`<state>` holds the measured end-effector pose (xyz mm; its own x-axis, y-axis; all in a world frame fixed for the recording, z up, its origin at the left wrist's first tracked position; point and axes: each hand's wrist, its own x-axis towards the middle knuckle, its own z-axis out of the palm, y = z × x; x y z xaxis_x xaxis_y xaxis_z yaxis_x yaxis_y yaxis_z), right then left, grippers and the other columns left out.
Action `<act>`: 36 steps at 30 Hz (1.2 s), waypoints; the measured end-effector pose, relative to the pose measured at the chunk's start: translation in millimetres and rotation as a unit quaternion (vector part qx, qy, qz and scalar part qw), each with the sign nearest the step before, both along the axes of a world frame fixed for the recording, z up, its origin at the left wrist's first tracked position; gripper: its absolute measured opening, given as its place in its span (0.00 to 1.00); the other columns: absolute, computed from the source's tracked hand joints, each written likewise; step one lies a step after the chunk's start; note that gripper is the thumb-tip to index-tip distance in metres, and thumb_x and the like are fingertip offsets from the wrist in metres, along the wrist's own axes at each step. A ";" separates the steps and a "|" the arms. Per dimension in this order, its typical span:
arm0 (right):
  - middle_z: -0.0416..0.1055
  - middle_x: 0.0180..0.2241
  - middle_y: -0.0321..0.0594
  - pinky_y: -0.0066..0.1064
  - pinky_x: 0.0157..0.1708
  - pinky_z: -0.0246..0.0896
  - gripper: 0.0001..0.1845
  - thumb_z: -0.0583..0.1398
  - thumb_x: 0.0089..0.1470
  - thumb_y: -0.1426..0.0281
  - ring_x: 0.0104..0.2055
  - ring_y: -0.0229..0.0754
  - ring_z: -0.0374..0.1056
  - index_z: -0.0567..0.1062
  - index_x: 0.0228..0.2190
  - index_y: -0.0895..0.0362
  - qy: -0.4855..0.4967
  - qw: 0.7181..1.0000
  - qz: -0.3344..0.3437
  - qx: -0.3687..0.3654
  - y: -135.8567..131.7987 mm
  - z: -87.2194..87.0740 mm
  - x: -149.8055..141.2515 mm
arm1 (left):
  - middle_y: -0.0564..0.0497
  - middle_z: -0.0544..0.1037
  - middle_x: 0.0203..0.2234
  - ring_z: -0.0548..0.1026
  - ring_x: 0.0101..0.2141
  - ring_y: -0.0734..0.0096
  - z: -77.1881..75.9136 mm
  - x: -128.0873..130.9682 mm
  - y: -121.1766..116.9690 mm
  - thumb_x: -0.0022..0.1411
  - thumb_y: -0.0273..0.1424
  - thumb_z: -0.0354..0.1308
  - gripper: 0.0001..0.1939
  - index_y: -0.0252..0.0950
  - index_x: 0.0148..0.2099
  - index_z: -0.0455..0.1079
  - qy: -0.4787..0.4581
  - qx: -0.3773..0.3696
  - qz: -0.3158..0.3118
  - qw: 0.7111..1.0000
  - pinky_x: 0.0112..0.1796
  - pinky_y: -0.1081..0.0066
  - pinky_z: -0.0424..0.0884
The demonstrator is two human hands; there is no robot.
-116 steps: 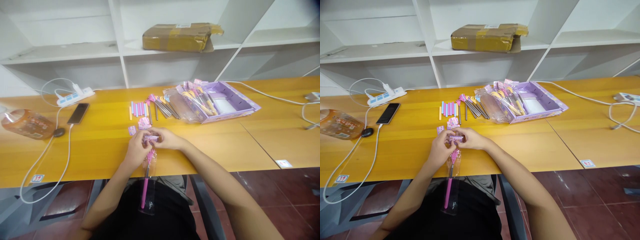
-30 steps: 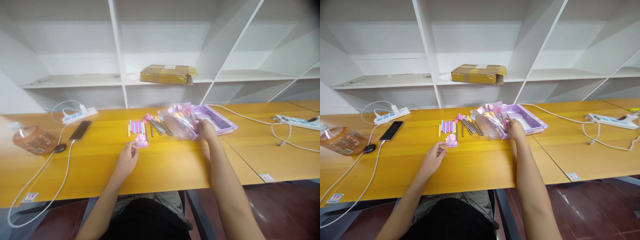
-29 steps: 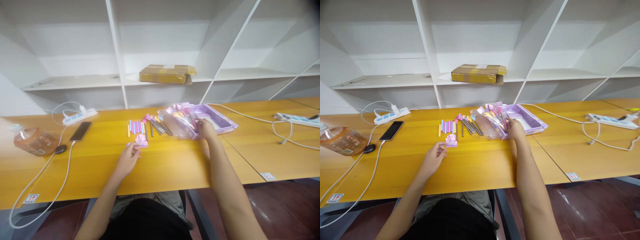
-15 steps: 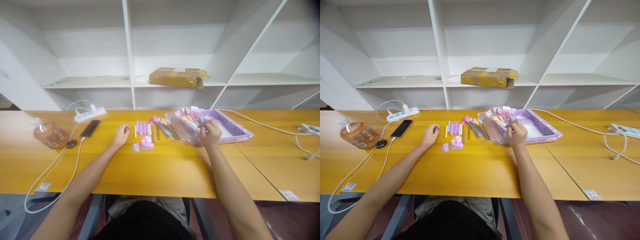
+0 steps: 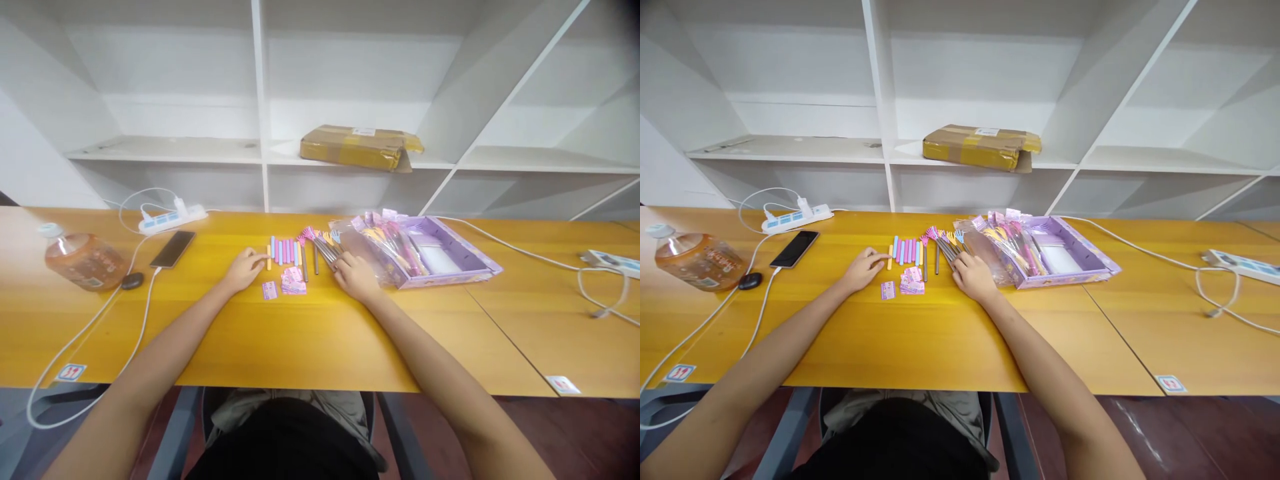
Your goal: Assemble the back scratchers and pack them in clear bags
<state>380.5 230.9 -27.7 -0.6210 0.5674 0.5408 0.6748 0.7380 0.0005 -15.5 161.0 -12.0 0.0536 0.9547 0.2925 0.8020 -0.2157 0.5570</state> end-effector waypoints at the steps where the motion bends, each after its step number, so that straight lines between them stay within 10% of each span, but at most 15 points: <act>1: 0.77 0.44 0.50 0.39 0.45 0.57 0.11 0.57 0.69 0.73 0.44 0.50 0.68 0.81 0.42 0.58 0.003 1.000 -0.024 -0.003 1.3 1.0 1.6 | 0.48 0.73 0.41 0.75 0.42 0.59 -0.4 -0.2 0.8 0.74 0.35 0.57 0.17 0.45 0.56 0.83 0.003 0.000 -0.001 1.000 0.50 0.60 0.72; 15: 0.81 0.43 0.52 0.40 0.51 0.59 0.21 0.52 0.75 0.67 0.48 0.53 0.71 0.84 0.40 0.59 0.009 0.984 -0.153 -0.087 1.6 12.6 12.1 | 0.48 0.73 0.39 0.75 0.44 0.56 -1.7 3.4 -0.7 0.70 0.35 0.59 0.09 0.42 0.43 0.81 0.048 -0.008 -0.010 0.999 0.50 0.59 0.72; 26: 0.83 0.49 0.52 0.34 0.50 0.67 0.19 0.55 0.72 0.66 0.49 0.50 0.78 0.86 0.41 0.58 -0.019 0.964 -0.201 -0.171 -4.9 20.1 2.2 | 0.41 0.72 0.48 0.77 0.45 0.54 -8.2 7.8 0.0 0.70 0.27 0.55 0.14 0.36 0.55 0.75 0.049 -0.019 0.076 0.996 0.52 0.57 0.74; 36: 0.84 0.38 0.53 0.33 0.39 0.66 0.13 0.61 0.68 0.66 0.38 0.49 0.79 0.84 0.35 0.58 0.028 0.950 -0.230 -0.211 -2.7 15.8 -0.1 | 0.48 0.73 0.32 0.73 0.31 0.59 -3.5 6.5 0.5 0.76 0.33 0.50 0.09 0.40 0.41 0.69 0.059 -0.041 0.057 0.996 0.36 0.62 0.68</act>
<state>380.5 228.2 -11.9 -0.2329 0.9451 0.2291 0.9160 0.2923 -0.2749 -9.0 161.5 -15.5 -0.0269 0.9771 0.2111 0.8798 -0.0771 0.4691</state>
